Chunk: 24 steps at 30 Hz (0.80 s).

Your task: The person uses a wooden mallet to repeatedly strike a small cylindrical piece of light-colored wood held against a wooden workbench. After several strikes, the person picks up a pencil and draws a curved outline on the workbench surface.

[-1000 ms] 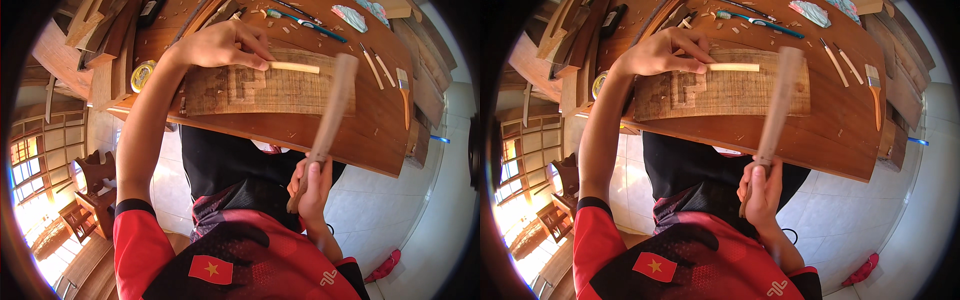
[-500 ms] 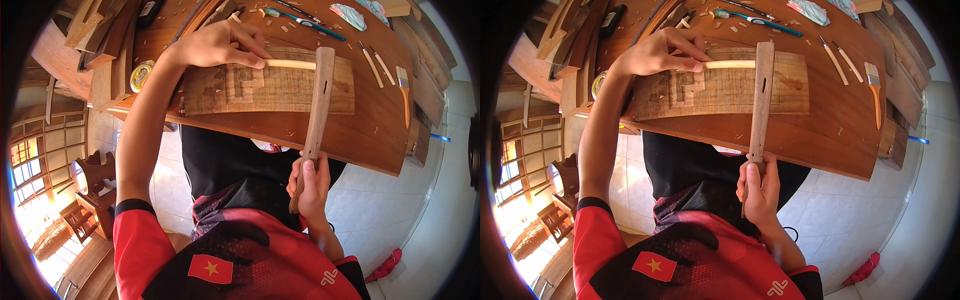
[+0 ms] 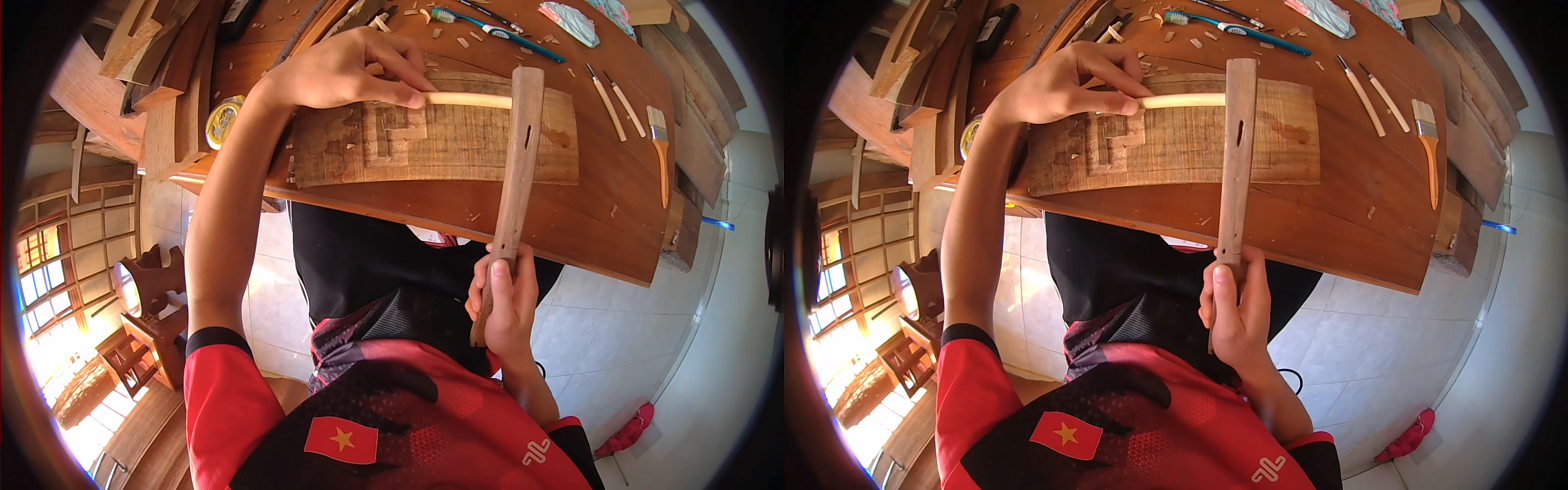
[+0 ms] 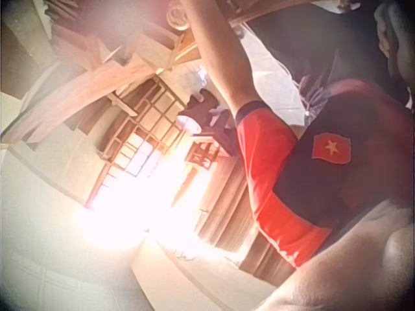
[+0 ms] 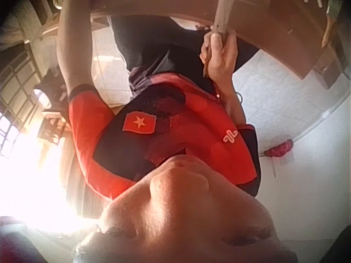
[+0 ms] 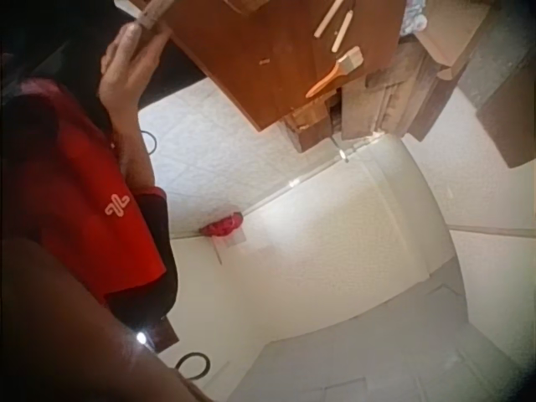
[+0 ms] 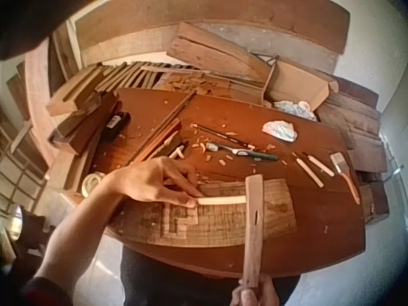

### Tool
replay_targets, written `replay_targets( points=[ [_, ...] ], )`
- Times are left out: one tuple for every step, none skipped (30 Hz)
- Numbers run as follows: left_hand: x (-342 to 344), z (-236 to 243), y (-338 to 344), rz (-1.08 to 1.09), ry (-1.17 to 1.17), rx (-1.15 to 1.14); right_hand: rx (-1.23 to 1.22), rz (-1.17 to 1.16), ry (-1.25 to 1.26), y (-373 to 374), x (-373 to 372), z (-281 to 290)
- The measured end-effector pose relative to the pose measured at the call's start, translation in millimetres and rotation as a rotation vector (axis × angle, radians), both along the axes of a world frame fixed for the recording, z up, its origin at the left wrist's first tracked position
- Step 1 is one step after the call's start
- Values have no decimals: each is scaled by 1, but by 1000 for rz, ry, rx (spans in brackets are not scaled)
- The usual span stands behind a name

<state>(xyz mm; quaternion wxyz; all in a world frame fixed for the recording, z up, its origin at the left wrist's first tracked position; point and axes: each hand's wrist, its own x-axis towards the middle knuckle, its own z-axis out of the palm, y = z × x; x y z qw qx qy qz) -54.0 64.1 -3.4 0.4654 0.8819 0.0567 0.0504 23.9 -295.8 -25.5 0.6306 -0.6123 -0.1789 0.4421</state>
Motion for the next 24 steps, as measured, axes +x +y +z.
replay_targets(
  points=[
    [-2, -1, 1, -3, -4, -9, -17, 33, 5, 1, 1, 1],
    [-2, -3, 2, -9, -12, -22, -6, 7, 2, 1, 1, 0],
    [-2, -5, 3, -16, -31, -29, 5, -20, -2, 2, -2, -1],
    [-2, -7, 6, -23, -49, -37, 16, -47, -6, 2, -3, -2],
    [-4, -7, 7, -23, -64, -40, 16, -30, -8, 2, -2, -1],
    [-6, -6, 6, -5, -43, -45, 17, -13, -11, 3, -2, 0],
    [-6, -4, 4, 12, -23, -51, 17, 5, -14, 3, -1, 2],
    [-6, -4, 2, 28, -5, -57, 8, 7, -19, 4, 0, 3],
    [-5, -4, 2, 25, -2, -38, 0, 9, -25, 5, 0, 5],
    [-5, -3, 2, 23, 1, -20, -9, 12, -31, 6, 1, 5],
    [-3, -2, 3, 17, 2, 1, -8, 33, -19, 7, 3, 4],
    [-3, -1, 2, 22, 12, -3, 5, -4, -25, 6, 3, 4],
    [-4, -1, 1, 28, 21, -6, 20, -41, -30, 5, 1, 4],
    [-6, -1, 0, 37, 35, -13, 31, -74, -33, 4, 0, 4],
    [-6, -3, 0, 31, 22, -18, 42, -82, -22, 6, 0, 4],
    [-5, -5, 1, 26, 10, -22, 22, -46, -24, 5, 0, 4],
    [-4, -5, 1, 19, -6, -23, 5, -11, -30, 3, 1, 3],
    [-4, -4, 1, 26, 7, -15, -12, 23, -35, 2, 1, 3],
    [-4, -3, 0, 33, 20, -7, 16, -71, -39, 5, -3, 3],
    [-6, -3, 0, 42, 36, 0, 8, -43, -38, 5, -2, 3],
    [-7, -2, 0, 37, 21, -6, 0, -14, -38, 4, -1, 3],
    [-8, -3, 2, 31, 6, -12, -7, 15, -37, 4, 0, 3],
    [-7, -3, 3, 20, -16, -19, -8, -2, -40, 4, 1, 4],
    [-5, -4, 3, 10, -25, -22, -9, -19, -42, 5, 1, 4]
  ],
)
